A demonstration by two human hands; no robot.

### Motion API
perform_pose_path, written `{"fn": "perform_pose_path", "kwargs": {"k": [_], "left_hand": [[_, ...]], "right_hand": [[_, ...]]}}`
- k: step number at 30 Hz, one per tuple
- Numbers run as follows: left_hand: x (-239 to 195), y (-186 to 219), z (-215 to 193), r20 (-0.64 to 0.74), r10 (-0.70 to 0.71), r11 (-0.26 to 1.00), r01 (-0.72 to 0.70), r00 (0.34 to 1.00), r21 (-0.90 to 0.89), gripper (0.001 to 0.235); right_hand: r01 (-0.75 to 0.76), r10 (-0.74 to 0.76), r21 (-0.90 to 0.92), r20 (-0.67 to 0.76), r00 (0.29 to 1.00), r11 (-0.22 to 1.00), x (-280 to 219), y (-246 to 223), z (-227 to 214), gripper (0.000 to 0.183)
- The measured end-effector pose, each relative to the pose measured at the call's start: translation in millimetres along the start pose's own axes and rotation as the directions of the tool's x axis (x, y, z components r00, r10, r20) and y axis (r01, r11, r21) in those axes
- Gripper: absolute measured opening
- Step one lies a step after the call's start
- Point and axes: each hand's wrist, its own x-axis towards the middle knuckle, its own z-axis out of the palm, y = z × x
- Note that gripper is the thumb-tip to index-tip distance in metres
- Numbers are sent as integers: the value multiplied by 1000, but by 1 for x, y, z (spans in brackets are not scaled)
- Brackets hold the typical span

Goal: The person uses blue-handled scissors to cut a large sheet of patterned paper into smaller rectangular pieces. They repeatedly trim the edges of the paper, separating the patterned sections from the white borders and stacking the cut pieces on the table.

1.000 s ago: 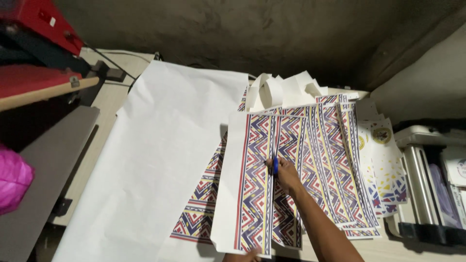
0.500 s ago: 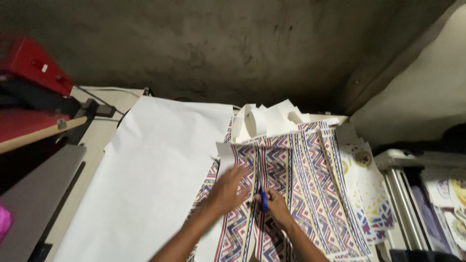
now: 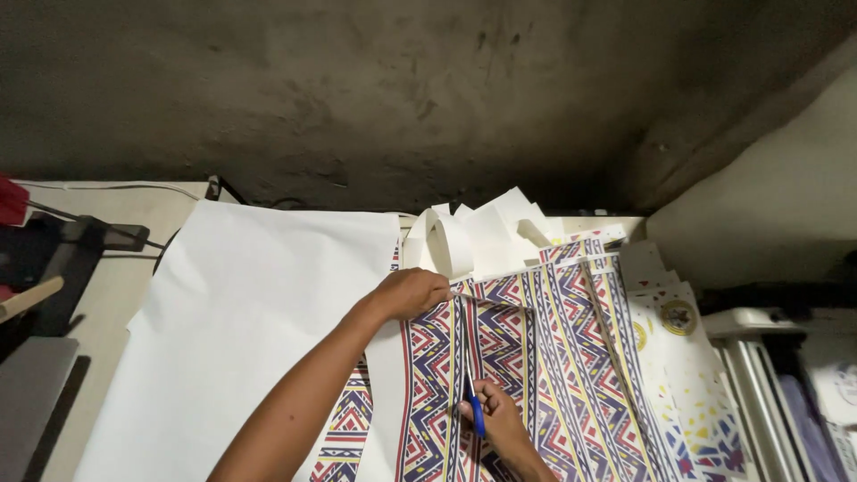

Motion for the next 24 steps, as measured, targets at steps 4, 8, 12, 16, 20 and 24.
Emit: {"fn": "perform_pose_path", "kwargs": {"k": [4, 8, 12, 16, 20, 24], "left_hand": [[11, -4, -12, 104, 0, 998, 7, 995, -64, 33], [24, -11, -8, 162, -12, 996, 27, 987, -91, 32], [27, -8, -12, 187, -27, 995, 45, 982, -92, 31], [31, -7, -12, 209, -58, 996, 72, 976, -60, 33], [37, -15, -3, 188, -16, 997, 30, 982, -70, 31], [30, -7, -4, 169, -32, 998, 40, 985, -43, 31]], "right_hand": [[72, -72, -63, 1, 997, 995, 25, 10, -7, 25], [116, -115, -97, 12, 993, 989, 42, 9, -9, 28], [119, -119, -71, 6, 993, 990, 47, -1, -8, 29], [92, -93, -44, -2, 996, 995, 42, -12, -6, 28], [113, -116, -87, -26, 993, 990, 42, -12, -8, 28], [45, -52, -119, -59, 997, 992, 31, -26, -4, 32]]}}
